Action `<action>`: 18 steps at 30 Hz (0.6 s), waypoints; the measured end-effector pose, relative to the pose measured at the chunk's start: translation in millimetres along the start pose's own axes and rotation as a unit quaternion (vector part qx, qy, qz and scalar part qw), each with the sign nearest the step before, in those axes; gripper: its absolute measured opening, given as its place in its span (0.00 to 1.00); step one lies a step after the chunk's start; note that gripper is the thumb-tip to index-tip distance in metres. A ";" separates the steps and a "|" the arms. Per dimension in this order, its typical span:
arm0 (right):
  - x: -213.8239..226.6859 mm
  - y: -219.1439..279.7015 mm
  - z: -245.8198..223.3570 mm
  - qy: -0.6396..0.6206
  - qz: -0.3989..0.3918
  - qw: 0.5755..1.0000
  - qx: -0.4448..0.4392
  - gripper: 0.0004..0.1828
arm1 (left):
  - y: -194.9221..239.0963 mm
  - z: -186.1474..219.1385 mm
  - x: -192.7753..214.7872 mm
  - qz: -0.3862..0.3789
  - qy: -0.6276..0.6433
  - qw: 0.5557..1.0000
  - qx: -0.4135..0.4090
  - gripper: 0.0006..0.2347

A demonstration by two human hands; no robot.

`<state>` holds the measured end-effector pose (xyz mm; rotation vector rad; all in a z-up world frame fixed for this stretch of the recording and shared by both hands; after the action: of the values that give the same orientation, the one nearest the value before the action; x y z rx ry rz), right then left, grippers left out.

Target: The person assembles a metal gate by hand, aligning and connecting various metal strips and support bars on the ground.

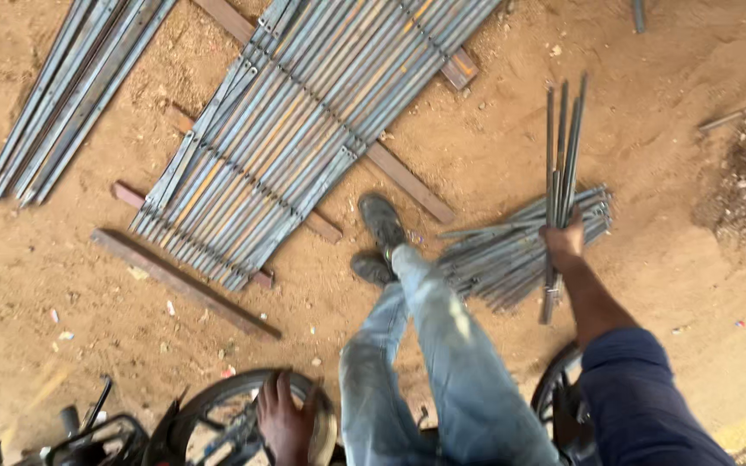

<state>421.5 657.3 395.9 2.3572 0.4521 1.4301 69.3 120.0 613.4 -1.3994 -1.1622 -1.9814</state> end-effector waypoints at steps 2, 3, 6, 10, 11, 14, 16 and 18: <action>38.9 -3.8 5.8 0.089 -0.059 0.994 -0.032 0.44 | 0.8 15.6 12.4 0.007 0.007 1.000 0.021 0.26; 59.3 -5.3 9.1 0.123 -0.082 0.989 -0.014 0.49 | 3.4 21.6 20.0 0.009 0.009 1.000 0.029 0.26; 103.1 -39.1 3.7 0.226 -0.135 0.962 0.072 0.58 | -0.6 51.3 35.9 0.046 0.005 0.999 0.005 0.28; 128.6 -105.9 -22.3 0.321 -0.241 0.895 0.195 0.57 | -21.0 106.5 48.1 0.047 0.007 0.998 0.045 0.26; 132.1 -133.4 -32.8 0.333 -0.277 0.876 0.214 0.59 | -32.2 125.1 46.0 0.046 0.016 0.998 0.045 0.26; 108.1 -210.3 -64.9 0.402 -0.365 0.775 0.324 0.56 | -77.9 188.8 21.6 0.018 0.037 0.997 0.062 0.25; 77.0 -268.1 -74.8 0.446 -0.413 0.710 0.356 0.52 | -116.1 249.6 -20.4 0.017 0.060 0.996 0.056 0.24; 32.8 -312.0 -83.5 0.471 -0.431 0.644 0.421 0.54 | -157.3 299.1 -65.0 0.018 0.090 0.995 0.042 0.24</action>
<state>333.1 959.8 317.8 1.0117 2.5269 1.9248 137.9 447.6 533.7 -1.1657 -1.1169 -1.9645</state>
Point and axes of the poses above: each hand's wrist, its own y-axis away from the middle knuckle, its own x-axis out of the back of the hand, z = x × y, the point moved 5 cm from there along -y, towards the middle knuckle
